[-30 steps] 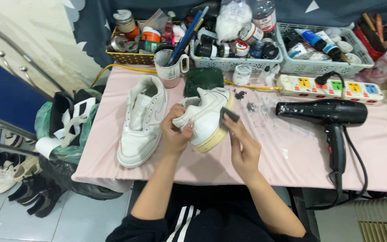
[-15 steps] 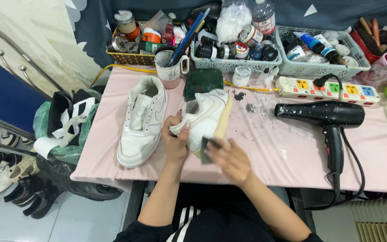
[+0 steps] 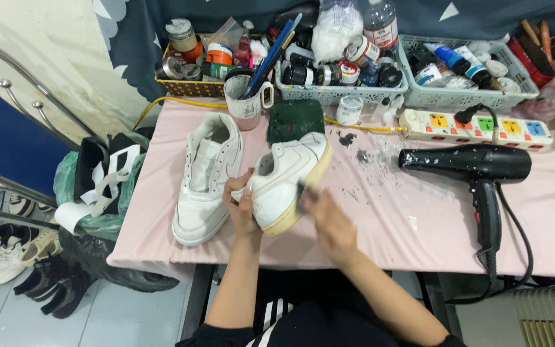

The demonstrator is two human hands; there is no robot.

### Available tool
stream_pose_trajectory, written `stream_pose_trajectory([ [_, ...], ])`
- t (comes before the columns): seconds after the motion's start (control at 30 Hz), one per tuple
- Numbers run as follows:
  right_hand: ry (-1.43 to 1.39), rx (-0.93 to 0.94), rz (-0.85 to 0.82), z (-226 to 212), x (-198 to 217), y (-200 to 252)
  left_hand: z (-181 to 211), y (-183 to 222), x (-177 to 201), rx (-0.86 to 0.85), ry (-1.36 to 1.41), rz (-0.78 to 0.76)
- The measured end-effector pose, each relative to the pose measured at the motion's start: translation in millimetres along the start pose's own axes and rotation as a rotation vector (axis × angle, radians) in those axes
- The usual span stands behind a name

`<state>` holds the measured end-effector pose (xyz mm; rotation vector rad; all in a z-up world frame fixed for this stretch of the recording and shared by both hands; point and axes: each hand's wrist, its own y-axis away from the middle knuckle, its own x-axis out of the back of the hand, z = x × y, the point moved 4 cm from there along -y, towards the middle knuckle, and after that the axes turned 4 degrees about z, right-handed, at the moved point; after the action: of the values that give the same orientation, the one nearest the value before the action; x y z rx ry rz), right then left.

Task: The person sands the midsole of a white shoe using a small piece of sandpaper, rubbing the edges and curves of the sole repeatedly while holding the shoe by hand.

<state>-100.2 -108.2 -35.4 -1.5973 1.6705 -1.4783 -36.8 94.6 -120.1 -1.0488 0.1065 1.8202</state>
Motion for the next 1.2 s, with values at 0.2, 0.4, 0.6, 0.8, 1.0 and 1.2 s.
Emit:
stream_pose_trajectory([
  [0.2,0.192,0.056,-0.056,-1.4,5.8,2.6,8.1,2.9,-20.6,0.000,-0.050,0.034],
  [0.4,0.266,0.286,0.062,5.5,41.3,-15.3,11.7,-10.4,-103.5,0.035,-0.270,-0.036],
  [0.6,0.536,0.294,0.053,25.3,83.5,-43.5,17.4,-12.8,-183.2,0.009,-0.333,-0.017],
  [0.8,0.578,0.262,-0.009,38.4,113.1,-66.4,16.7,-6.8,-208.6,0.006,-0.308,-0.003],
  [1.0,0.517,0.556,-0.166,38.0,109.8,-59.0,9.5,-5.8,-209.2,0.031,-0.300,0.023],
  [1.2,0.493,0.609,-0.263,38.9,109.2,-50.5,7.3,1.4,-208.3,-0.013,-0.322,0.009],
])
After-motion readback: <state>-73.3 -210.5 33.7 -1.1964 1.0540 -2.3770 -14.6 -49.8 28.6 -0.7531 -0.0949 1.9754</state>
